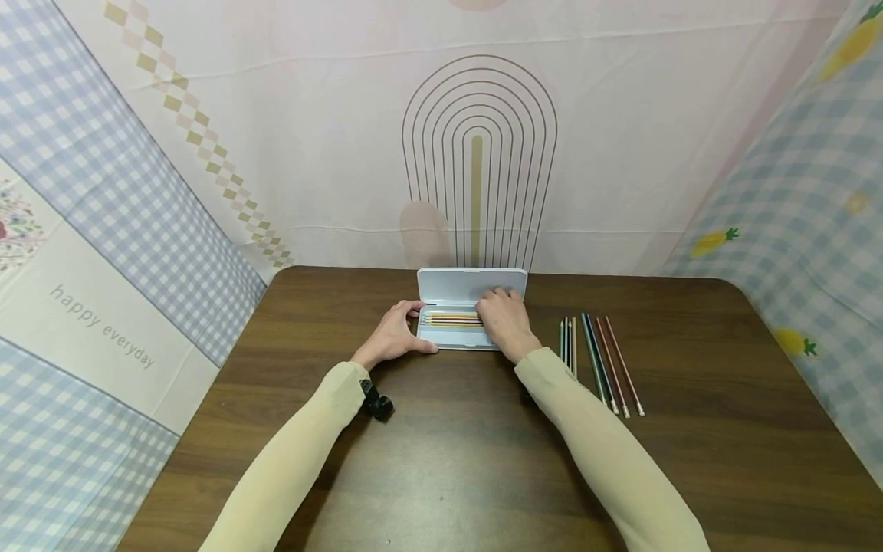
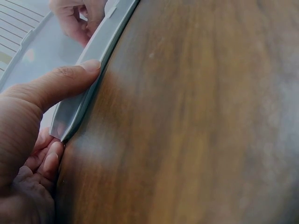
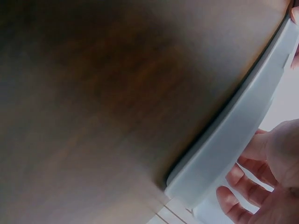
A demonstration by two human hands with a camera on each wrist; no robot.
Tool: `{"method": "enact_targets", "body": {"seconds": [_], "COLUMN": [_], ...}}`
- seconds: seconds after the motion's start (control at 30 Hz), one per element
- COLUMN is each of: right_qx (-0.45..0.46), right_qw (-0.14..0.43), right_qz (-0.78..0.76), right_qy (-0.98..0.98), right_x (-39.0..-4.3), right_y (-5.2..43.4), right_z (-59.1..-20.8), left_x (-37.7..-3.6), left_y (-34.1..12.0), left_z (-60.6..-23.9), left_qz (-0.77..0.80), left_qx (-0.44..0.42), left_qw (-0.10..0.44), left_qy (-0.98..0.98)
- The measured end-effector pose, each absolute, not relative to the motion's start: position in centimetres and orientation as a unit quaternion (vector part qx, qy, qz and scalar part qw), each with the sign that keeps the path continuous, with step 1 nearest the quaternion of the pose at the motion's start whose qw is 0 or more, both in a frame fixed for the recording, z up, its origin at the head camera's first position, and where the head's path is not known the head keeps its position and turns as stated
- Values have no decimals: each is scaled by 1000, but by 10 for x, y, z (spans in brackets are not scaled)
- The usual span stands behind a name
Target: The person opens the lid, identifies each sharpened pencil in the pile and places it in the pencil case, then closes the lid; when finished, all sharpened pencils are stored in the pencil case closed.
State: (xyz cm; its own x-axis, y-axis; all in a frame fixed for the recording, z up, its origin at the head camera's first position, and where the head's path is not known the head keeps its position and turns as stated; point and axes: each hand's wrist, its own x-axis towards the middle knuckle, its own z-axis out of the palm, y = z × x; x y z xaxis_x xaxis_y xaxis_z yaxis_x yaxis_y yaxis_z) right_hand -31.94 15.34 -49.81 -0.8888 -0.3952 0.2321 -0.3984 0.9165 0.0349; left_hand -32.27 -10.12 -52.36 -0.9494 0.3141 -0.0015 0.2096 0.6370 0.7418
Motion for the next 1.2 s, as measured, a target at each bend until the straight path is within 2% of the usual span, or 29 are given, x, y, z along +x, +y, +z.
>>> {"method": "enact_targets", "body": {"seconds": [0.43, 0.9, 1.2], "right_qx": [214, 217, 144], "right_qw": [125, 166, 119], "right_qz": [-15, 107, 216], "right_qy": [-969, -956, -958], "right_x": [-314, -297, -267], "right_y": [153, 163, 172], "right_z": [-500, -493, -463], "left_x": [-321, -322, -322], "left_y": [-100, -100, -101], "left_z": [-523, -523, -523], "left_qz": [402, 401, 405], "left_qx": [146, 148, 146], "left_qw": [63, 64, 67], "left_qy": [902, 902, 900]}}
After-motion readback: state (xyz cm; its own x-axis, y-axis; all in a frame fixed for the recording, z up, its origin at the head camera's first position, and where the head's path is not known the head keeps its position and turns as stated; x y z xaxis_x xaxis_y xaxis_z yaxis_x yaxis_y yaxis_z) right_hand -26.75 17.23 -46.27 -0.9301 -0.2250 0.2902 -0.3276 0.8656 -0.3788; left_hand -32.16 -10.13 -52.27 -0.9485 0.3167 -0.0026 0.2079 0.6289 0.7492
